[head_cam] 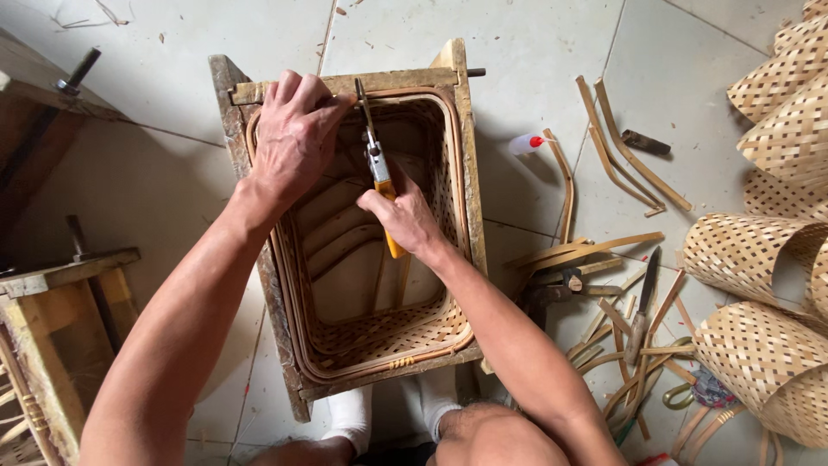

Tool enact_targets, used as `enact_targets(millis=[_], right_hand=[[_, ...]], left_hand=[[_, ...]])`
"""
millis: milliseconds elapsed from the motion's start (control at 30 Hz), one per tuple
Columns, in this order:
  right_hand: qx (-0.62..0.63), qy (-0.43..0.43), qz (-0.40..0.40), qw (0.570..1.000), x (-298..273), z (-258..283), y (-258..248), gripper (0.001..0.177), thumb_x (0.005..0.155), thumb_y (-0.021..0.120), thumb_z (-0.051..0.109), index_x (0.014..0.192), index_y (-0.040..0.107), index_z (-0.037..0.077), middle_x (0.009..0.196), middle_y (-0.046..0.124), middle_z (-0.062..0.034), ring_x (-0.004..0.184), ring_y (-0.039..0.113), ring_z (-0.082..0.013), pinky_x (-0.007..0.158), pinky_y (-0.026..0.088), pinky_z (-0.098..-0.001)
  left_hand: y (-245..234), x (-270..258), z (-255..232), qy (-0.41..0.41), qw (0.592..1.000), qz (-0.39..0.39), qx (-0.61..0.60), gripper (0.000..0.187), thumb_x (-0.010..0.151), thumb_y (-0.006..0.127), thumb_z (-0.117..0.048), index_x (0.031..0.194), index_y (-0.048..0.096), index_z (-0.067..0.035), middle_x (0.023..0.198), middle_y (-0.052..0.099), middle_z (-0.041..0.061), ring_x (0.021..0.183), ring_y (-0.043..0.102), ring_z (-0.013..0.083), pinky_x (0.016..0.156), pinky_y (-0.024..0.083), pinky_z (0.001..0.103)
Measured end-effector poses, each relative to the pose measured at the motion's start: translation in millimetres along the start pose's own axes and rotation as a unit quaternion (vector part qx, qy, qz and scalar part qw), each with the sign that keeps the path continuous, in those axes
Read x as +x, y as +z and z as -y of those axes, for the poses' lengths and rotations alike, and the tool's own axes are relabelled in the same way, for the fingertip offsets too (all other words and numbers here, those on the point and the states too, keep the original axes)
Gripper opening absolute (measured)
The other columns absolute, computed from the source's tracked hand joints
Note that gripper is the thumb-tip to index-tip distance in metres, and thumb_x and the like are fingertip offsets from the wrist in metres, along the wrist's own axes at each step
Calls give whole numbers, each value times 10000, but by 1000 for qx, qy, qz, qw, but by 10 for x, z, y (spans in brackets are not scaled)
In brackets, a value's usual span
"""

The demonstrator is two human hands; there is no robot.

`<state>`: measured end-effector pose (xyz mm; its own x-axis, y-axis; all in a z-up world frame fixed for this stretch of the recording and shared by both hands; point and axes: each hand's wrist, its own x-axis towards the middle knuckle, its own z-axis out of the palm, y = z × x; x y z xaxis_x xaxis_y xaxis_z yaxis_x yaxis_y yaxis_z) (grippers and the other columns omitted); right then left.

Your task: The person assembles a rectangular basket frame by inserting and securing bamboo strips into a wooden mold. They use a hammer to tap the strips into place and apply glue to the joints to hold the structure together.

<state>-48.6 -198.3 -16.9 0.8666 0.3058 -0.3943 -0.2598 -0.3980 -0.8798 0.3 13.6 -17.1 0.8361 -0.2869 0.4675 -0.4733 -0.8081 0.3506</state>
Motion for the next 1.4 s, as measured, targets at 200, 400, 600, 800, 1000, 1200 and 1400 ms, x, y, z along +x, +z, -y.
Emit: enact_targets(millis=[200,400,600,800,1000,1200,1400], right_hand=[[66,47,25,996,-23,145,-80,612,789,693,301,1335,552,63,935,576,-30,869,541,-165,858,486,-341],[38,51,30,998,-14,169,-100,673,799,685,287,1412,537,54,1033,571,-50,930,528,-183,894,478,-356],[26,25,5,999,22,93,-43,571,782,641,200,1326,566,44,841,545,-9,768,523,-157,721,471,-363],[66,15,-23,997,104,-269,200,249,871,628,129,922,542,-99,621,470,-35,515,474,-171,436,429,-363],[164,-14,-82,983,-496,85,-261,295,878,690,109,1164,656,44,708,593,-13,493,551,-102,406,491,-256],[-268,117,-271,917,-1409,-606,-1810,667,895,724,448,1406,532,64,1047,658,-124,906,623,-282,770,526,-461],[-501,299,-270,766,-1879,-1832,-2381,855,747,792,625,1401,556,125,1262,634,-226,1221,588,-409,1006,468,-563]], left_hand=[[-41,31,-33,-8,1000,-6,-10,159,1048,695,-142,1178,781,-113,991,533,38,987,492,228,866,432,378],[-46,27,-30,-10,1000,-5,-16,178,1010,691,-132,1169,772,-121,991,518,44,1001,496,235,878,432,386],[10,13,-14,-10,1000,4,6,199,1015,684,-136,1195,769,-124,987,520,46,999,488,229,883,439,379],[74,-32,6,-7,999,12,33,217,1027,664,-143,1216,768,-122,1019,545,29,1012,494,222,902,449,367],[2,15,-57,-11,1000,7,15,170,1040,656,-132,1171,764,-121,1023,563,45,1015,520,222,916,461,386],[63,12,-16,-4,1000,22,17,372,988,634,-52,1325,720,-184,1081,590,50,1048,534,226,967,474,391],[44,51,9,15,994,74,82,546,921,648,-50,1397,692,-314,1051,603,43,1004,537,220,942,465,374]])
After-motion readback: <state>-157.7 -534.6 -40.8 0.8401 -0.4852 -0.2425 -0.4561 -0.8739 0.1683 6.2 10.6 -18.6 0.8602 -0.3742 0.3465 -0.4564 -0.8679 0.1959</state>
